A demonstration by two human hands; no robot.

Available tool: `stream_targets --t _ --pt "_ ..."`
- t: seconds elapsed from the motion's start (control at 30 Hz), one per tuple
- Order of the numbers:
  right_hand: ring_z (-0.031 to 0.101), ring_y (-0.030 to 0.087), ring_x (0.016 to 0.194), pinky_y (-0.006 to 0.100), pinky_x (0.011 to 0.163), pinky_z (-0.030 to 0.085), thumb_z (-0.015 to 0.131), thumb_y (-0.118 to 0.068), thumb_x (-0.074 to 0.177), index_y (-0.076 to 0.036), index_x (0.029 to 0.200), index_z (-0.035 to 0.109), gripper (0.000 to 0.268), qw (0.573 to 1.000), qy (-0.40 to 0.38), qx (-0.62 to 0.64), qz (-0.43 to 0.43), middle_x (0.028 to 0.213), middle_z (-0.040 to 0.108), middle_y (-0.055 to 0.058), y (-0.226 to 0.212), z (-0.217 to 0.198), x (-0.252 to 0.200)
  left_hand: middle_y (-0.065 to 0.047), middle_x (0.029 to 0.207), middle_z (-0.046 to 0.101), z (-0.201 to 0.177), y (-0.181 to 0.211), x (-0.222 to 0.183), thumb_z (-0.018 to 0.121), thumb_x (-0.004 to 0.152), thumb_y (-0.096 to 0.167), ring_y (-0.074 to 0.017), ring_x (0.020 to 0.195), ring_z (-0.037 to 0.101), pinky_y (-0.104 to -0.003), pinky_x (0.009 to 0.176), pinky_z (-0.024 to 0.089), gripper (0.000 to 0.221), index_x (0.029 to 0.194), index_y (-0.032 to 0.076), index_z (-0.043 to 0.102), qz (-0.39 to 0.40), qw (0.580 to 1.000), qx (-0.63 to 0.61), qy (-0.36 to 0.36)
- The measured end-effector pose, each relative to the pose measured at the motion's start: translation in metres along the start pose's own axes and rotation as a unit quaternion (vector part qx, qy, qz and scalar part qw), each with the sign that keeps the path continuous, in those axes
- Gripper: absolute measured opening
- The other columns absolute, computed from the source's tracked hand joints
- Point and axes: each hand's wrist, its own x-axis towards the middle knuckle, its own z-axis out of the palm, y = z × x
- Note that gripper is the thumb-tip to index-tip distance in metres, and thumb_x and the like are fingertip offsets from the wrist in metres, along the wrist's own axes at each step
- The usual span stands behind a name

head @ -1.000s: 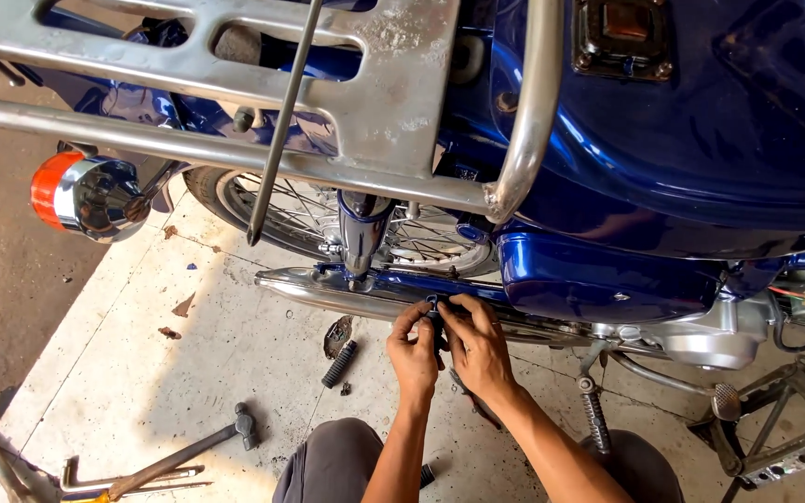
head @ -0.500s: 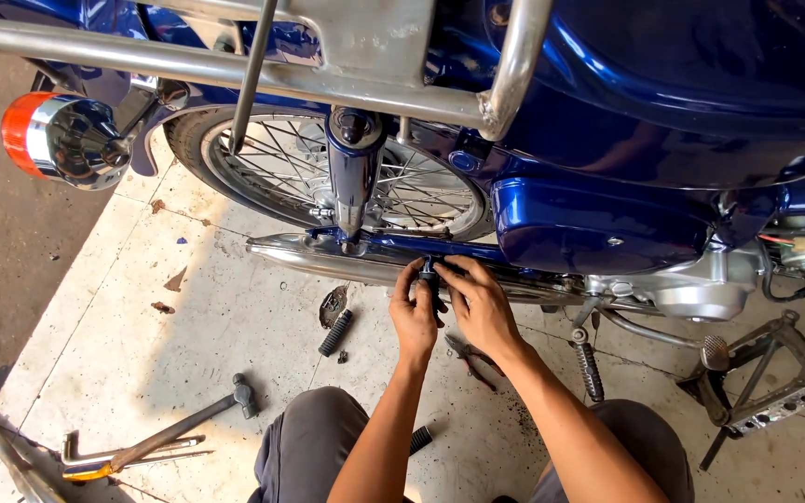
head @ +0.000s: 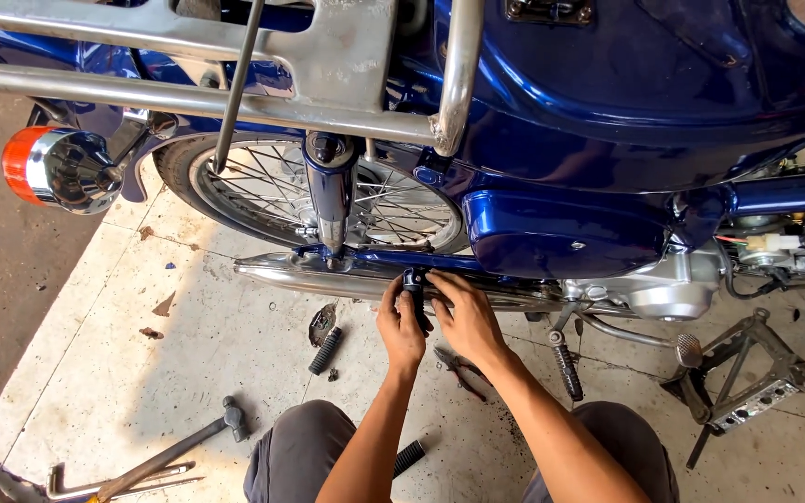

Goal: Installing a passenger footrest on a motorcycle using pliers and a hammer

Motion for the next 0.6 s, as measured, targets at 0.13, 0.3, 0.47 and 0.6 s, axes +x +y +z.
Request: stream_targets --t 0.13,0.3,0.47,0.6 --pt "0.064 0.037 0.124 0.048 0.104 0.051 0.063 -0.001 0.093 -0.009 0.137 0.065 0.045 1.0 -0.001 -0.013 0.001 0.131 0.068 0.016 0.0 -0.002 0.002 -0.018 0.043 0.059 -0.004 0.001 0.007 0.044 0.105 0.024 -0.0238 0.032 0.058 -0.028 0.033 0.044 0.037 0.13 0.003 0.062 -0.026 0.999 0.01 -0.026" --pt "0.068 0.037 0.116 0.047 0.101 0.053 0.063 0.003 0.092 -0.007 0.13 0.069 0.04 1.0 0.017 0.01 0.008 0.125 0.07 0.016 0.005 0.0 0.004 -0.018 0.05 0.064 -0.001 0.0 0.004 0.046 0.103 0.021 -0.0232 0.039 0.064 -0.029 0.038 0.051 0.034 0.125 0.005 0.067 -0.001 1.0 0.017 -0.007" --pt "0.072 0.026 0.081 0.035 0.072 0.057 0.062 0.008 0.084 -0.01 0.099 0.076 0.026 0.981 0.184 0.062 0.009 0.091 0.073 0.008 0.051 0.037 -0.004 -0.017 0.052 0.063 -0.003 -0.01 0.008 0.046 0.104 0.026 -0.024 0.04 0.062 -0.031 0.038 0.049 0.036 0.125 0.003 0.064 -0.013 0.999 0.029 -0.025" --pt "0.07 0.028 0.065 0.037 0.057 0.056 0.069 0.0 0.074 -0.017 0.077 0.069 0.018 0.971 0.235 -0.043 -0.012 0.069 0.066 0.003 0.088 0.075 -0.026 -0.019 0.065 0.067 -0.004 0.011 0.004 0.046 0.104 0.026 -0.0273 0.05 0.07 -0.036 0.047 0.056 0.037 0.127 0.002 0.063 -0.013 0.996 0.081 -0.03"
